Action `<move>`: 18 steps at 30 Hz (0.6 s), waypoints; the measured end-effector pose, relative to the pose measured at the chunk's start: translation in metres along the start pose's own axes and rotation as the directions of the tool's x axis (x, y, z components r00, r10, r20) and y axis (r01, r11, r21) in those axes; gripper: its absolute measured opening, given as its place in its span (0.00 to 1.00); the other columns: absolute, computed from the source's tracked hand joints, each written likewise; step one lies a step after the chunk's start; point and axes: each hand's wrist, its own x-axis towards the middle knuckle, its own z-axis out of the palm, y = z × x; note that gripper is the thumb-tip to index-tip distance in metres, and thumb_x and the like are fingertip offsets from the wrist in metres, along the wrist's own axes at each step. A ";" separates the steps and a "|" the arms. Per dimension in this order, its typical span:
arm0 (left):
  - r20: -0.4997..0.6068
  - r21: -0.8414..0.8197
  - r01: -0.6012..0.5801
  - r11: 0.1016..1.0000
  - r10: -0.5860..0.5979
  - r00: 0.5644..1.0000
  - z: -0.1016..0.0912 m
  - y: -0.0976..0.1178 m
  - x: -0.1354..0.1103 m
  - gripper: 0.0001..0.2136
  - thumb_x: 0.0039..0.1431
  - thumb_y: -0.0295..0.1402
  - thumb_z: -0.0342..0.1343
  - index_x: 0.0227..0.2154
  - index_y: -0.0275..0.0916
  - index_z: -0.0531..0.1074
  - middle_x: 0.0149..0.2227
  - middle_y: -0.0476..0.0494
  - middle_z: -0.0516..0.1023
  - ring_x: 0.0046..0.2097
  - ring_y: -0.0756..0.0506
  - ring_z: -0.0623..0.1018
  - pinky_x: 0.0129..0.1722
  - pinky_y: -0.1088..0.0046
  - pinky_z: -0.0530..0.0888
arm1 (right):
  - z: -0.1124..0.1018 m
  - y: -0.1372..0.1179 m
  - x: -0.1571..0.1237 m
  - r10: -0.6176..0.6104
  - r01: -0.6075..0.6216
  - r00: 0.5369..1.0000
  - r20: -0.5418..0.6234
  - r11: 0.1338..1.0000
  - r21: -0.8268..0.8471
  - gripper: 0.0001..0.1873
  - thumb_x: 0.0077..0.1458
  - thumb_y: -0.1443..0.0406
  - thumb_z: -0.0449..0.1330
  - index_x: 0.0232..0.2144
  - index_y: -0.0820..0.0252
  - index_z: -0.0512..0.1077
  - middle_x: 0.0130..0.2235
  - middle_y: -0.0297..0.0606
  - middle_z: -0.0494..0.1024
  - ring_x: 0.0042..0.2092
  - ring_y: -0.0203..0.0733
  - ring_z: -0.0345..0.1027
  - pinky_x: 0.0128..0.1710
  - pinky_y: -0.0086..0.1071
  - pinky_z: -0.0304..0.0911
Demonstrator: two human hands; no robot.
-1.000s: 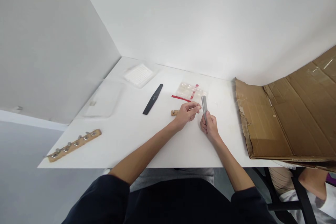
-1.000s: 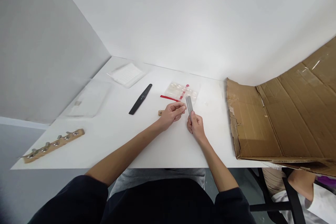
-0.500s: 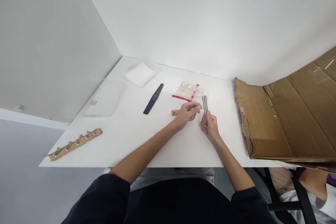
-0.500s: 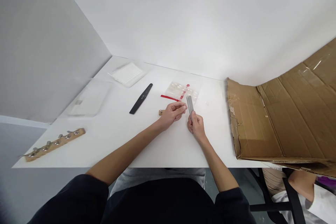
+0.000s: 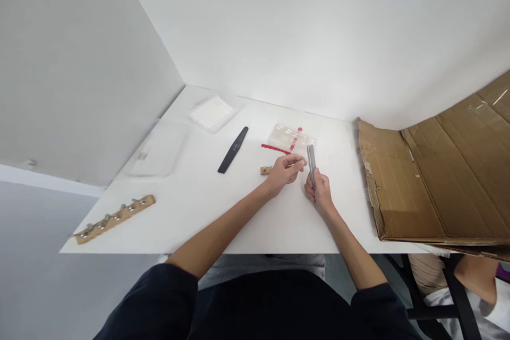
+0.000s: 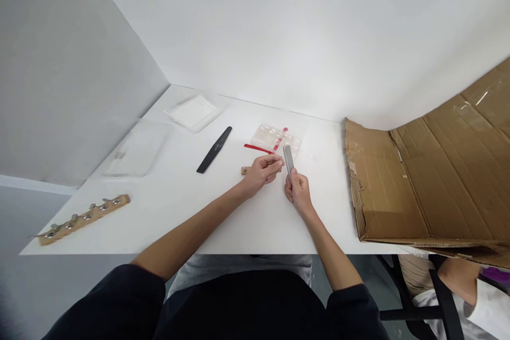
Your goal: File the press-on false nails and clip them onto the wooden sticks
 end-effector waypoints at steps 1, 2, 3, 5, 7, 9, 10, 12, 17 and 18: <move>0.001 -0.001 -0.001 1.000 0.001 1.000 0.000 0.000 0.000 0.19 0.54 0.46 0.73 0.33 0.35 0.76 0.28 0.52 0.71 0.19 0.59 0.58 0.19 0.76 0.51 | 0.000 -0.001 0.000 -0.001 0.001 1.000 -0.001 1.000 0.003 0.36 0.61 0.33 0.56 0.20 0.54 0.58 0.15 0.22 0.51 0.15 0.29 0.41 0.13 0.27 0.38; 0.002 -0.001 -0.001 1.000 0.001 1.000 -0.001 -0.001 0.000 0.19 0.54 0.46 0.73 0.33 0.35 0.76 0.28 0.52 0.71 0.19 0.59 0.58 0.19 0.76 0.51 | 0.001 -0.002 -0.001 -0.002 0.003 1.000 -0.003 1.000 0.005 0.36 0.60 0.33 0.57 0.20 0.54 0.58 0.15 0.22 0.51 0.15 0.29 0.40 0.13 0.27 0.38; 0.001 -0.003 -0.002 1.000 0.002 1.000 -0.001 -0.001 0.000 0.19 0.54 0.46 0.73 0.34 0.35 0.76 0.28 0.52 0.71 0.19 0.60 0.58 0.19 0.77 0.51 | 0.001 -0.003 -0.001 -0.001 0.001 1.000 -0.003 1.000 0.006 0.36 0.60 0.32 0.57 0.20 0.53 0.58 0.15 0.22 0.51 0.15 0.28 0.40 0.13 0.27 0.38; -0.001 -0.001 0.000 1.000 0.000 1.000 -0.001 0.000 0.001 0.19 0.54 0.46 0.73 0.34 0.35 0.76 0.28 0.52 0.71 0.19 0.60 0.58 0.19 0.77 0.51 | 0.003 -0.007 -0.002 0.004 -0.004 1.000 -0.007 1.000 0.007 0.37 0.59 0.32 0.57 0.20 0.53 0.57 0.15 0.21 0.50 0.15 0.28 0.40 0.13 0.27 0.38; -0.002 0.003 0.005 1.000 -0.005 1.000 0.000 0.000 0.001 0.19 0.54 0.47 0.73 0.34 0.35 0.76 0.28 0.52 0.71 0.19 0.59 0.58 0.19 0.77 0.51 | 0.004 -0.009 -0.002 0.009 -0.009 1.000 -0.012 1.000 0.013 0.37 0.58 0.32 0.57 0.20 0.53 0.57 0.14 0.21 0.50 0.15 0.28 0.39 0.13 0.27 0.37; -0.003 0.007 0.007 1.000 -0.007 1.000 0.001 0.001 0.000 0.20 0.53 0.47 0.73 0.34 0.35 0.75 0.28 0.52 0.71 0.19 0.59 0.58 0.19 0.77 0.52 | 0.004 -0.010 -0.002 0.013 -0.013 1.000 -0.014 1.000 0.023 0.37 0.58 0.31 0.58 0.19 0.53 0.57 0.14 0.21 0.49 0.15 0.28 0.39 0.13 0.27 0.37; -0.004 0.007 0.006 1.000 -0.006 1.000 0.001 0.002 0.000 0.20 0.53 0.47 0.73 0.33 0.35 0.75 0.28 0.52 0.71 0.19 0.59 0.58 0.19 0.77 0.52 | 0.004 -0.010 -0.002 0.013 -0.013 1.000 -0.012 1.000 0.026 0.37 0.58 0.31 0.58 0.19 0.53 0.57 0.14 0.21 0.49 0.15 0.28 0.39 0.13 0.27 0.37; -0.008 0.004 0.004 1.000 -0.004 1.000 0.001 0.002 0.000 0.20 0.52 0.47 0.74 0.34 0.35 0.75 0.28 0.52 0.71 0.19 0.59 0.58 0.19 0.77 0.52 | 0.003 -0.008 -0.002 0.011 -0.010 1.000 -0.002 1.000 0.028 0.37 0.58 0.32 0.57 0.20 0.54 0.57 0.14 0.21 0.49 0.15 0.28 0.39 0.13 0.27 0.37; 0.000 0.010 0.005 1.000 -0.005 1.000 0.001 0.004 0.000 0.21 0.52 0.47 0.74 0.33 0.35 0.75 0.28 0.52 0.71 0.19 0.59 0.58 0.19 0.77 0.52 | 0.001 -0.005 -0.002 -0.003 0.003 1.000 0.028 1.000 0.010 0.37 0.59 0.32 0.57 0.19 0.54 0.58 0.14 0.22 0.50 0.15 0.28 0.40 0.13 0.27 0.38; 0.007 0.013 0.006 1.000 -0.006 1.000 0.002 0.005 0.000 0.21 0.52 0.47 0.74 0.32 0.35 0.75 0.27 0.52 0.71 0.19 0.59 0.58 0.19 0.77 0.52 | 0.002 -0.005 -0.002 -0.002 0.002 0.999 0.035 1.000 -0.002 0.37 0.59 0.32 0.58 0.19 0.54 0.58 0.14 0.22 0.50 0.15 0.28 0.41 0.13 0.27 0.38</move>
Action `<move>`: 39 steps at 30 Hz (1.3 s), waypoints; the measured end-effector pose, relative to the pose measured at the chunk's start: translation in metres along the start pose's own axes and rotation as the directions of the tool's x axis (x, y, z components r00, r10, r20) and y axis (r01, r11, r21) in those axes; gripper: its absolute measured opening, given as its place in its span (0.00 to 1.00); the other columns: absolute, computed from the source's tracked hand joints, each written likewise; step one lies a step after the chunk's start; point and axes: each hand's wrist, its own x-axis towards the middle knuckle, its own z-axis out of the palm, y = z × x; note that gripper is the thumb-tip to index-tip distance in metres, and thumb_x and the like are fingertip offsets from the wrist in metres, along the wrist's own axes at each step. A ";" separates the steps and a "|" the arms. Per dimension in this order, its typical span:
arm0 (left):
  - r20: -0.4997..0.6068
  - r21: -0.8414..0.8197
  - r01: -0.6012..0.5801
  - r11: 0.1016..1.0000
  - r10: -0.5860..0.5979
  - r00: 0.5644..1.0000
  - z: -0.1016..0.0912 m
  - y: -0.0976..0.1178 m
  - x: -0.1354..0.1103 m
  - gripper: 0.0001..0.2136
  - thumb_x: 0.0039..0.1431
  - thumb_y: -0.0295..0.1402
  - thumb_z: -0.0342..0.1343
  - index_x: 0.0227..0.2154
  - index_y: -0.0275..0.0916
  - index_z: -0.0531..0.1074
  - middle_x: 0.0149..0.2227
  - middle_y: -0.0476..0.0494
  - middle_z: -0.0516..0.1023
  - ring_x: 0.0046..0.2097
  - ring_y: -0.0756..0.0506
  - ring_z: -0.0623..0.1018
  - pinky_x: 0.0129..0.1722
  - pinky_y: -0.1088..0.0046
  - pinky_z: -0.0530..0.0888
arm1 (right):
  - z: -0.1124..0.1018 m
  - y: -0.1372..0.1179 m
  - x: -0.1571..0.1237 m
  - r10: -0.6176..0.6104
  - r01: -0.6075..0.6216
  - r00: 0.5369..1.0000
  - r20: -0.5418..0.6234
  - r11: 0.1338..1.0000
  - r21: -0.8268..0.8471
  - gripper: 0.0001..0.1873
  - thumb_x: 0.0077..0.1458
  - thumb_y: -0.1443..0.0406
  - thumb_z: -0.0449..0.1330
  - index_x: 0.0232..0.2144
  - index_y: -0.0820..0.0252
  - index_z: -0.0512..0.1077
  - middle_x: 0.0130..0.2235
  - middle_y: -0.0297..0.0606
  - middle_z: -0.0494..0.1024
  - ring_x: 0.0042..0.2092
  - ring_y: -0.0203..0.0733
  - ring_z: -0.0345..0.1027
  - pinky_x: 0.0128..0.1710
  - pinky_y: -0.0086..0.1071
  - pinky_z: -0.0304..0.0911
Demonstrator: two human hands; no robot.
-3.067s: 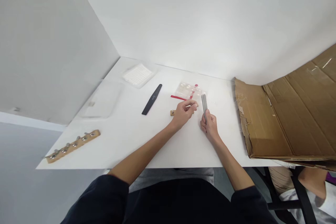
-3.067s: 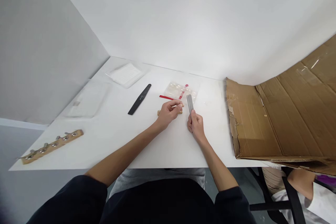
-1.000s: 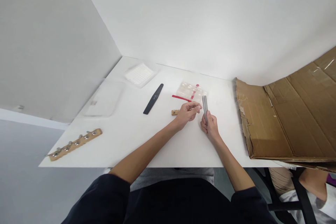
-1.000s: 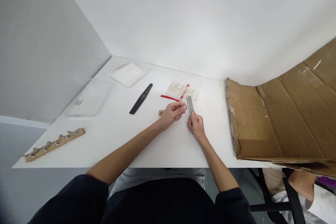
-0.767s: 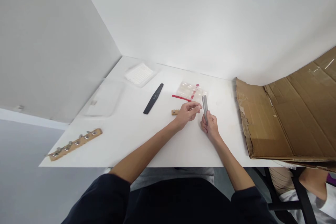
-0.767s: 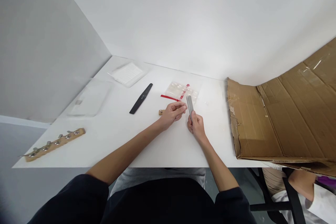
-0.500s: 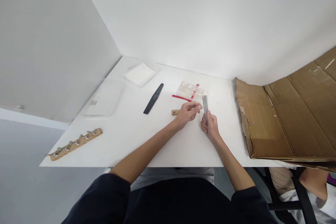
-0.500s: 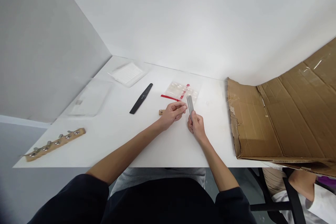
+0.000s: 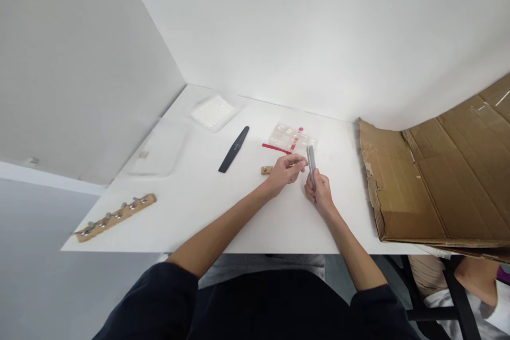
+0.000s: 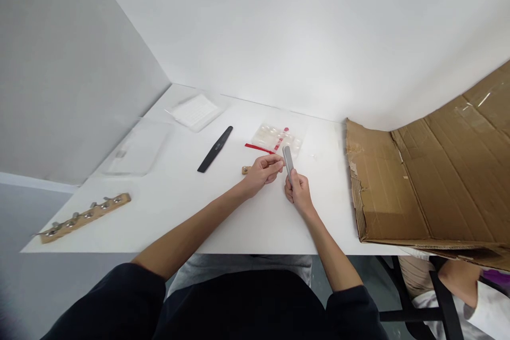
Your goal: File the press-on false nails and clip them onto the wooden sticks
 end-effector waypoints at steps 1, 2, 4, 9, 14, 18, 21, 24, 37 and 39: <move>0.006 0.005 0.000 1.000 -0.001 1.000 0.000 0.001 0.000 0.21 0.52 0.47 0.74 0.31 0.35 0.74 0.27 0.52 0.71 0.19 0.60 0.58 0.19 0.77 0.52 | 0.000 -0.001 0.000 0.005 -0.005 1.000 0.004 1.000 -0.013 0.38 0.58 0.32 0.58 0.19 0.54 0.58 0.14 0.22 0.50 0.15 0.28 0.41 0.13 0.27 0.38; 0.011 0.011 0.001 1.000 -0.001 1.000 0.001 0.002 -0.001 0.21 0.52 0.47 0.74 0.31 0.35 0.74 0.27 0.52 0.71 0.19 0.60 0.58 0.19 0.77 0.51 | 0.001 -0.001 0.001 0.013 -0.013 1.000 -0.001 1.000 -0.023 0.38 0.57 0.31 0.59 0.18 0.54 0.58 0.14 0.21 0.50 0.14 0.28 0.41 0.12 0.27 0.38; 0.028 0.024 0.003 1.000 -0.004 1.000 0.002 0.004 -0.003 0.21 0.52 0.47 0.74 0.31 0.35 0.74 0.27 0.52 0.70 0.19 0.60 0.57 0.19 0.77 0.51 | 0.002 -0.002 0.002 0.035 -0.036 0.998 -0.047 0.999 -0.021 0.38 0.56 0.31 0.60 0.19 0.54 0.58 0.14 0.21 0.50 0.14 0.27 0.40 0.12 0.26 0.38; -0.008 0.017 -0.020 1.000 0.020 1.000 0.001 0.006 -0.002 0.21 0.53 0.48 0.73 0.32 0.35 0.75 0.27 0.52 0.71 0.19 0.60 0.58 0.19 0.77 0.51 | 0.003 -0.002 0.003 0.040 -0.030 0.991 -0.129 0.997 0.076 0.37 0.56 0.31 0.60 0.19 0.54 0.58 0.15 0.21 0.50 0.15 0.27 0.40 0.12 0.26 0.38; -0.068 -0.009 -0.019 1.000 0.018 0.998 -0.002 0.004 0.002 0.24 0.49 0.51 0.74 0.32 0.35 0.75 0.26 0.53 0.70 0.19 0.60 0.57 0.19 0.77 0.51 | 0.003 -0.001 -0.001 -0.006 0.009 0.998 -0.056 0.999 0.044 0.37 0.58 0.32 0.58 0.19 0.54 0.57 0.14 0.21 0.50 0.15 0.28 0.40 0.13 0.27 0.38; -0.054 -0.004 -0.017 1.000 0.017 0.998 -0.001 0.003 0.002 0.23 0.50 0.51 0.74 0.32 0.35 0.75 0.27 0.53 0.71 0.19 0.60 0.58 0.19 0.77 0.51 | 0.004 -0.001 -0.002 -0.027 0.027 1.000 -0.001 1.000 -0.015 0.37 0.60 0.32 0.57 0.19 0.53 0.57 0.14 0.22 0.50 0.15 0.28 0.41 0.13 0.27 0.38; -0.041 0.002 -0.025 1.000 0.025 0.999 0.000 0.003 0.001 0.22 0.50 0.49 0.74 0.31 0.35 0.74 0.27 0.53 0.71 0.18 0.60 0.58 0.19 0.77 0.51 | 0.004 -0.002 -0.002 -0.027 0.028 0.999 0.021 0.999 -0.044 0.38 0.59 0.32 0.57 0.18 0.53 0.58 0.14 0.22 0.51 0.14 0.28 0.41 0.13 0.28 0.38; -0.033 0.021 -0.028 0.999 0.029 0.999 0.001 0.004 -0.001 0.21 0.51 0.47 0.74 0.30 0.35 0.74 0.27 0.53 0.71 0.18 0.60 0.57 0.19 0.76 0.51 | 0.004 -0.003 -0.001 -0.011 0.013 1.000 0.027 0.998 -0.062 0.38 0.58 0.31 0.57 0.18 0.53 0.58 0.14 0.22 0.50 0.14 0.28 0.41 0.13 0.28 0.38; 0.011 -0.102 0.053 0.993 -0.052 0.999 -0.001 0.004 0.001 0.19 0.52 0.44 0.74 0.30 0.34 0.74 0.28 0.53 0.69 0.20 0.60 0.57 0.19 0.80 0.52 | 0.005 -0.004 -0.002 0.005 0.003 0.994 -0.110 0.998 0.065 0.37 0.58 0.31 0.58 0.20 0.54 0.58 0.15 0.21 0.49 0.15 0.28 0.40 0.13 0.26 0.39; 0.078 -0.174 0.105 0.979 -0.092 0.993 -0.004 0.006 0.001 0.18 0.54 0.42 0.74 0.30 0.34 0.73 0.28 0.52 0.68 0.21 0.60 0.55 0.19 0.81 0.52 | 0.003 -0.002 -0.002 -0.007 0.014 0.995 -0.099 0.998 0.066 0.37 0.59 0.32 0.57 0.20 0.54 0.58 0.15 0.21 0.49 0.15 0.28 0.39 0.13 0.26 0.39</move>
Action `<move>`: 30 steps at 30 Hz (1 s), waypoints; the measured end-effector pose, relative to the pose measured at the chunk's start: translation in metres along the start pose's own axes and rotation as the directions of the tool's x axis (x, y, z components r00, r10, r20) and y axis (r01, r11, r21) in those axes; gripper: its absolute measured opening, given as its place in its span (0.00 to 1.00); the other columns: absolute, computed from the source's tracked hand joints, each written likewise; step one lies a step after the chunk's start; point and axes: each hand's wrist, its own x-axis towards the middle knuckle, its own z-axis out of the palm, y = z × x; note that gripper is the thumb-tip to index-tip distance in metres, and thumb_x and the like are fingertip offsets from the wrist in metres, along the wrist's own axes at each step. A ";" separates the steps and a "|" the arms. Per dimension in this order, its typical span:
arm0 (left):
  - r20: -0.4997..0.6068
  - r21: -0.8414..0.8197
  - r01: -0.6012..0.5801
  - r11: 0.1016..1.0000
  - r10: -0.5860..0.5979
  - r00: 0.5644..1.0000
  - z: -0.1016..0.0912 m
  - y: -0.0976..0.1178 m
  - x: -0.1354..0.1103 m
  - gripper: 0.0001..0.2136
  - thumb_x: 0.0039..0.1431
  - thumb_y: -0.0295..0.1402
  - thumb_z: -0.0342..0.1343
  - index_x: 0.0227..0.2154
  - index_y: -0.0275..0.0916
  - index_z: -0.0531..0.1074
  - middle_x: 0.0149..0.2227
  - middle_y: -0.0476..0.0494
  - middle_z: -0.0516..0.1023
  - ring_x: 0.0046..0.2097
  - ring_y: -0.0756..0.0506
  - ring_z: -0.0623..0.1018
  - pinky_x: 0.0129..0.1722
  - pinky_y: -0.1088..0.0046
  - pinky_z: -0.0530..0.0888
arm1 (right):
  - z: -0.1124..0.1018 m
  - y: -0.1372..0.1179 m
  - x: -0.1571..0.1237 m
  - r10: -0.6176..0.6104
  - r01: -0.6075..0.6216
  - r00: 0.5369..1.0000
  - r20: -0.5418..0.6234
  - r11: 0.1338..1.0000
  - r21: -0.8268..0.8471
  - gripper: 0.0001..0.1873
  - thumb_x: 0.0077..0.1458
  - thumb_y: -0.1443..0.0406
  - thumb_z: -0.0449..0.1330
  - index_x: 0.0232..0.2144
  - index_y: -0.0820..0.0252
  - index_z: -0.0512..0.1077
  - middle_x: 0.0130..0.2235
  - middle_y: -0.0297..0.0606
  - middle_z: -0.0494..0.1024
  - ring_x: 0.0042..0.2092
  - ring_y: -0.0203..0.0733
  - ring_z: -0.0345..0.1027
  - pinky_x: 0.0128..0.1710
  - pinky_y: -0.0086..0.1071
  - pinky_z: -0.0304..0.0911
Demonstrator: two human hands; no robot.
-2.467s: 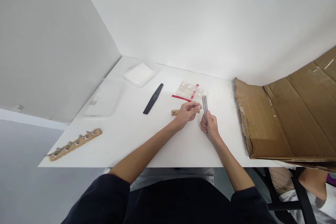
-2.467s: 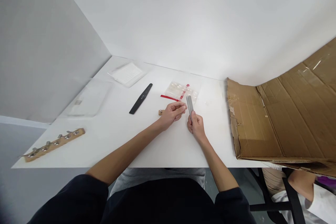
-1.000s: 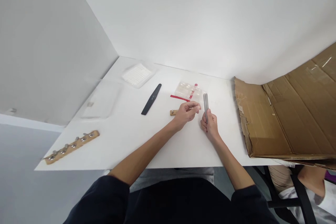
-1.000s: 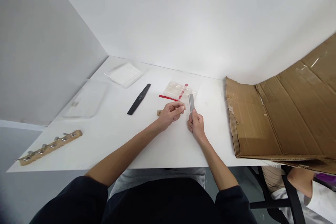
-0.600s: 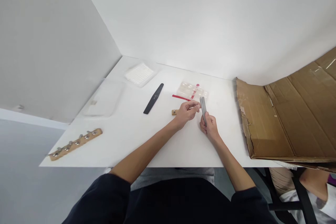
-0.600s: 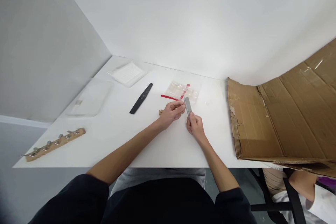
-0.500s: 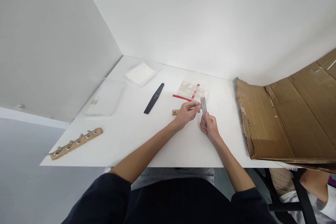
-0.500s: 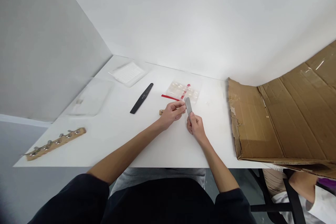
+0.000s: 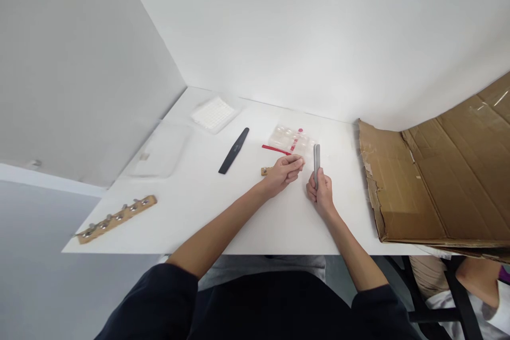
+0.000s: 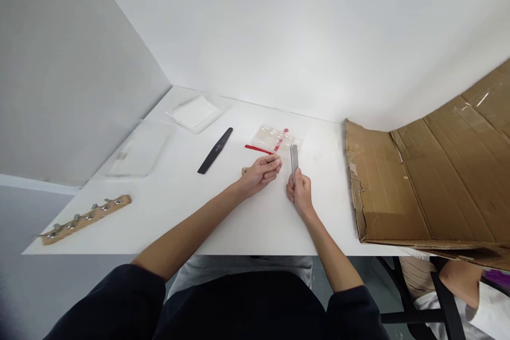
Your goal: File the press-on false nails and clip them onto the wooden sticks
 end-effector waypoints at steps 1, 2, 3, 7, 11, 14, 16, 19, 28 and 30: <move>0.028 -0.028 0.020 0.999 -0.019 0.999 -0.001 0.001 0.000 0.18 0.55 0.42 0.73 0.29 0.34 0.72 0.29 0.52 0.68 0.21 0.61 0.55 0.19 0.82 0.53 | -0.001 0.001 0.000 -0.005 0.005 1.000 0.004 1.000 0.001 0.36 0.60 0.32 0.57 0.20 0.54 0.58 0.15 0.21 0.49 0.15 0.28 0.39 0.13 0.26 0.39; 0.053 -0.048 0.036 0.998 -0.033 0.998 -0.001 0.002 -0.001 0.18 0.55 0.42 0.73 0.29 0.34 0.72 0.29 0.52 0.68 0.22 0.60 0.54 0.18 0.83 0.53 | -0.002 0.001 0.000 -0.008 0.008 1.000 0.010 1.000 0.001 0.36 0.60 0.32 0.56 0.20 0.54 0.58 0.15 0.21 0.49 0.16 0.29 0.39 0.13 0.26 0.39; 0.074 -0.060 0.047 0.997 -0.043 0.996 -0.002 0.003 -0.001 0.18 0.56 0.42 0.73 0.30 0.34 0.72 0.29 0.52 0.68 0.22 0.60 0.54 0.18 0.83 0.53 | -0.002 0.000 0.000 -0.009 0.009 1.000 0.014 1.000 0.000 0.36 0.60 0.32 0.56 0.20 0.54 0.58 0.15 0.21 0.49 0.16 0.29 0.39 0.13 0.26 0.39; 0.110 -0.056 0.056 0.997 -0.050 0.993 -0.001 0.004 -0.002 0.19 0.56 0.44 0.73 0.30 0.34 0.72 0.29 0.52 0.67 0.22 0.60 0.54 0.18 0.84 0.53 | -0.003 -0.004 0.000 -0.020 0.020 0.999 0.026 1.000 -0.007 0.37 0.59 0.31 0.57 0.19 0.53 0.57 0.15 0.21 0.48 0.16 0.28 0.38 0.12 0.26 0.39; 0.115 -0.026 0.050 0.998 -0.047 0.992 0.001 0.006 -0.003 0.19 0.55 0.42 0.74 0.29 0.34 0.71 0.28 0.53 0.66 0.22 0.61 0.55 0.19 0.84 0.53 | -0.004 -0.008 0.000 -0.023 0.024 0.998 0.052 1.000 -0.009 0.38 0.58 0.31 0.58 0.19 0.53 0.57 0.15 0.21 0.48 0.15 0.28 0.39 0.12 0.26 0.39; 0.118 -0.010 0.047 0.999 -0.045 0.992 0.001 0.005 -0.003 0.19 0.55 0.41 0.73 0.29 0.34 0.71 0.28 0.53 0.66 0.22 0.61 0.55 0.19 0.84 0.53 | -0.005 -0.009 0.000 -0.023 0.025 0.997 0.077 0.999 -0.025 0.37 0.58 0.31 0.57 0.19 0.53 0.58 0.14 0.21 0.48 0.15 0.28 0.39 0.13 0.27 0.39; 0.117 -0.003 0.043 0.999 -0.042 0.992 0.000 0.004 -0.002 0.19 0.55 0.41 0.73 0.29 0.34 0.71 0.28 0.53 0.66 0.22 0.60 0.55 0.19 0.83 0.53 | -0.007 -0.008 0.000 -0.024 0.028 0.995 0.099 0.999 -0.038 0.37 0.60 0.32 0.57 0.19 0.54 0.58 0.14 0.21 0.49 0.15 0.28 0.40 0.13 0.27 0.39; 0.112 0.009 0.036 0.999 -0.037 0.993 -0.002 0.002 -0.001 0.19 0.56 0.42 0.73 0.29 0.34 0.71 0.29 0.53 0.66 0.22 0.60 0.55 0.20 0.83 0.53 | -0.007 -0.006 0.000 -0.023 0.031 0.990 0.136 0.998 -0.059 0.36 0.61 0.33 0.56 0.20 0.54 0.59 0.15 0.22 0.50 0.15 0.29 0.41 0.14 0.27 0.38; 0.075 0.086 -0.011 0.996 0.005 0.997 0.000 0.001 -0.002 0.20 0.56 0.46 0.72 0.30 0.35 0.71 0.29 0.52 0.67 0.22 0.60 0.56 0.20 0.80 0.51 | -0.005 -0.007 0.000 -0.025 0.047 0.985 0.169 0.991 -0.127 0.38 0.60 0.32 0.56 0.18 0.54 0.58 0.13 0.23 0.52 0.14 0.29 0.42 0.14 0.28 0.38; 0.078 0.087 -0.013 0.996 0.006 0.997 0.001 0.001 -0.002 0.20 0.55 0.46 0.72 0.30 0.35 0.71 0.29 0.52 0.68 0.22 0.59 0.56 0.20 0.79 0.51 | -0.006 -0.006 0.000 -0.019 0.043 0.983 0.181 0.990 -0.133 0.37 0.61 0.32 0.55 0.18 0.54 0.58 0.13 0.23 0.52 0.14 0.29 0.43 0.14 0.28 0.39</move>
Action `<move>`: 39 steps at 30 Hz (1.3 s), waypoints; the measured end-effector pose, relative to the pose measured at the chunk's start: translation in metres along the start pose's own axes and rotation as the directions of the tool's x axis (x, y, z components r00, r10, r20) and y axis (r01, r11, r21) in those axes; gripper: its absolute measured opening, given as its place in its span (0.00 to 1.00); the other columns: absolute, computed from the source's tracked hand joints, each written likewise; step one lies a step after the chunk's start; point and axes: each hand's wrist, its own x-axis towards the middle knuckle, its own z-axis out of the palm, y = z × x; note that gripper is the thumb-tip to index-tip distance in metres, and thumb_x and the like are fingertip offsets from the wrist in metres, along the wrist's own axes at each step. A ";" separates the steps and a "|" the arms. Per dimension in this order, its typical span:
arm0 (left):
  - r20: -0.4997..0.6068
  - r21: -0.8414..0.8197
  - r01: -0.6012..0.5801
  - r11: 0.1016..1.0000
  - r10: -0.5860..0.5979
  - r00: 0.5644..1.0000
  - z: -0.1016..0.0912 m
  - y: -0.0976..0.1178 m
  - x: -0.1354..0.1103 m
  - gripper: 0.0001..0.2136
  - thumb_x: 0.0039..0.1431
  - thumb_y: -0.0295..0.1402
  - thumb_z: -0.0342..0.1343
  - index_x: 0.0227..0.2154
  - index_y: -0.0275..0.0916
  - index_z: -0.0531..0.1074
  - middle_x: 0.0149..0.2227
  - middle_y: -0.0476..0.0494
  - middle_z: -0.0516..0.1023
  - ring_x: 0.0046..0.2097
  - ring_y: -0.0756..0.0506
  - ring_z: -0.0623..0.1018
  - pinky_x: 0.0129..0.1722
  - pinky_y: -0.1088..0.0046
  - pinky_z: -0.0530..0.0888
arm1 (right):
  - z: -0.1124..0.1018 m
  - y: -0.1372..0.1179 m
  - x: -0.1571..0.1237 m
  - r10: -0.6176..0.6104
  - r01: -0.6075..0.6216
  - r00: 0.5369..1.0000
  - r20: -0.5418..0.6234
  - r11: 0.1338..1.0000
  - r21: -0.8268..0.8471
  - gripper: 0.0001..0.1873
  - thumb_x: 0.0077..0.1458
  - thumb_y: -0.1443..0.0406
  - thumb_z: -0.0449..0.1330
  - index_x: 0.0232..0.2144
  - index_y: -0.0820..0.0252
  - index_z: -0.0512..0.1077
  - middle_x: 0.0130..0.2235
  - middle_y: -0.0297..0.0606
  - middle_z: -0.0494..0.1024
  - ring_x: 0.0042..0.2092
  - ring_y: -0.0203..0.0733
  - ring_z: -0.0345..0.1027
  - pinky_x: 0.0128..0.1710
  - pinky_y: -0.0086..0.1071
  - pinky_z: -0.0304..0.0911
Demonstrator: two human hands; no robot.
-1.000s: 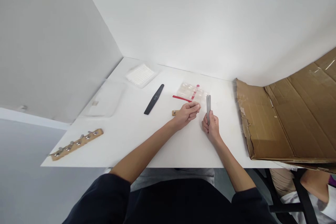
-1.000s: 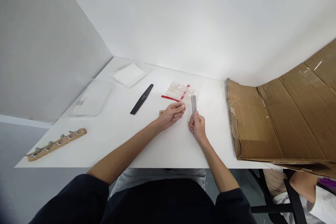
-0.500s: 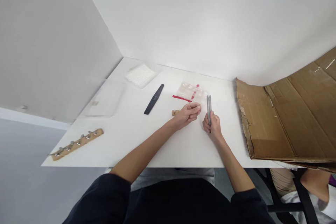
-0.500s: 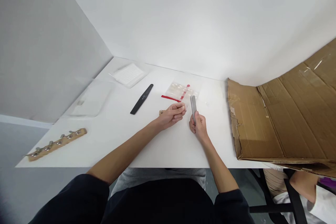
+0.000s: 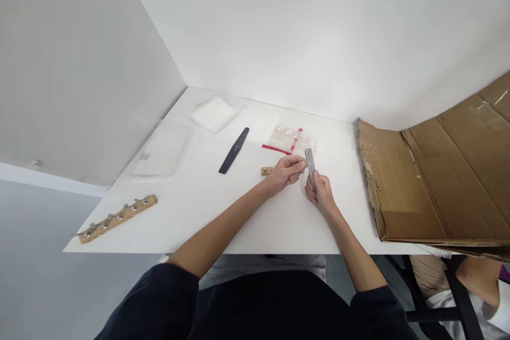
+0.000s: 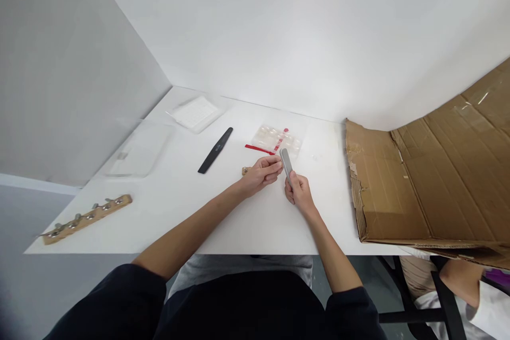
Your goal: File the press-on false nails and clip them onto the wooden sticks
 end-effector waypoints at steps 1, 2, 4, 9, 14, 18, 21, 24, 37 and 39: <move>0.003 0.000 0.000 1.000 0.000 1.000 0.000 0.000 0.000 0.20 0.55 0.46 0.72 0.29 0.35 0.71 0.29 0.52 0.68 0.22 0.59 0.56 0.20 0.79 0.51 | -0.001 0.001 0.000 0.002 -0.002 1.000 0.009 1.000 0.002 0.37 0.61 0.33 0.55 0.18 0.54 0.58 0.14 0.23 0.52 0.14 0.29 0.43 0.14 0.28 0.39; 0.007 -0.001 0.001 1.000 -0.001 1.000 0.000 0.000 0.000 0.20 0.55 0.46 0.72 0.29 0.35 0.71 0.29 0.52 0.68 0.22 0.59 0.56 0.20 0.79 0.51 | -0.001 0.002 0.000 0.002 -0.002 1.000 0.018 1.000 0.006 0.37 0.62 0.33 0.55 0.19 0.54 0.59 0.14 0.23 0.52 0.14 0.29 0.43 0.15 0.28 0.39; 0.015 -0.004 0.004 1.000 -0.003 1.000 0.001 0.001 0.000 0.21 0.55 0.46 0.72 0.28 0.35 0.70 0.29 0.52 0.67 0.22 0.60 0.56 0.20 0.79 0.51 | -0.002 0.003 0.000 0.005 -0.006 0.999 0.035 1.000 0.016 0.37 0.62 0.33 0.55 0.19 0.54 0.59 0.14 0.23 0.53 0.14 0.29 0.43 0.14 0.28 0.39; 0.019 0.029 -0.001 1.000 0.000 1.000 0.003 0.003 -0.002 0.21 0.55 0.46 0.72 0.28 0.35 0.71 0.28 0.53 0.67 0.21 0.60 0.56 0.21 0.77 0.50 | -0.002 0.003 0.002 0.021 -0.018 0.992 -0.128 1.000 0.024 0.37 0.60 0.33 0.57 0.19 0.54 0.58 0.15 0.23 0.52 0.15 0.29 0.42 0.13 0.28 0.39; -0.012 0.032 -0.007 0.999 0.008 1.000 0.004 0.005 -0.002 0.21 0.54 0.46 0.73 0.29 0.35 0.71 0.28 0.53 0.68 0.21 0.60 0.56 0.21 0.77 0.50 | -0.001 0.001 0.001 0.013 0.004 0.987 -0.158 0.994 0.107 0.37 0.59 0.31 0.56 0.20 0.53 0.58 0.15 0.21 0.49 0.15 0.29 0.39 0.13 0.27 0.38; -0.020 -0.004 0.000 1.000 0.000 1.000 0.003 0.005 -0.001 0.21 0.54 0.46 0.73 0.29 0.35 0.71 0.28 0.53 0.67 0.21 0.60 0.56 0.21 0.77 0.50 | 0.000 0.000 -0.002 0.004 0.001 0.998 -0.063 0.997 0.079 0.37 0.60 0.32 0.56 0.19 0.53 0.57 0.15 0.22 0.49 0.15 0.29 0.40 0.13 0.27 0.39; -0.010 -0.031 -0.004 1.000 0.003 1.000 0.002 0.003 -0.001 0.20 0.55 0.45 0.73 0.29 0.35 0.71 0.29 0.53 0.67 0.21 0.60 0.56 0.20 0.78 0.50 | 0.001 0.000 -0.003 -0.001 0.001 1.000 0.008 0.999 0.049 0.37 0.60 0.33 0.57 0.19 0.54 0.58 0.14 0.23 0.51 0.15 0.29 0.41 0.14 0.28 0.38; 0.006 -0.037 -0.010 0.999 0.010 1.000 0.002 0.001 -0.002 0.19 0.57 0.44 0.72 0.29 0.35 0.71 0.29 0.53 0.67 0.22 0.60 0.56 0.20 0.79 0.50 | 0.001 -0.001 -0.003 -0.013 0.011 0.999 0.041 0.999 0.034 0.37 0.61 0.33 0.56 0.18 0.54 0.58 0.14 0.23 0.51 0.15 0.29 0.41 0.14 0.28 0.38; -0.051 -0.013 -0.018 1.000 0.017 0.999 0.006 0.007 -0.003 0.21 0.53 0.46 0.74 0.28 0.34 0.71 0.27 0.54 0.66 0.21 0.61 0.56 0.20 0.79 0.50 | 0.000 0.001 -0.001 -0.022 0.026 0.998 -0.056 0.997 0.070 0.36 0.62 0.34 0.56 0.19 0.54 0.59 0.15 0.22 0.50 0.15 0.29 0.40 0.14 0.28 0.38; -0.053 -0.013 -0.018 1.000 0.018 0.998 0.006 0.006 -0.002 0.22 0.53 0.46 0.74 0.29 0.34 0.71 0.27 0.54 0.66 0.21 0.61 0.56 0.20 0.79 0.50 | -0.001 0.002 -0.002 -0.034 0.035 0.999 -0.017 0.997 0.064 0.36 0.62 0.34 0.57 0.19 0.54 0.59 0.15 0.22 0.50 0.15 0.29 0.41 0.14 0.28 0.38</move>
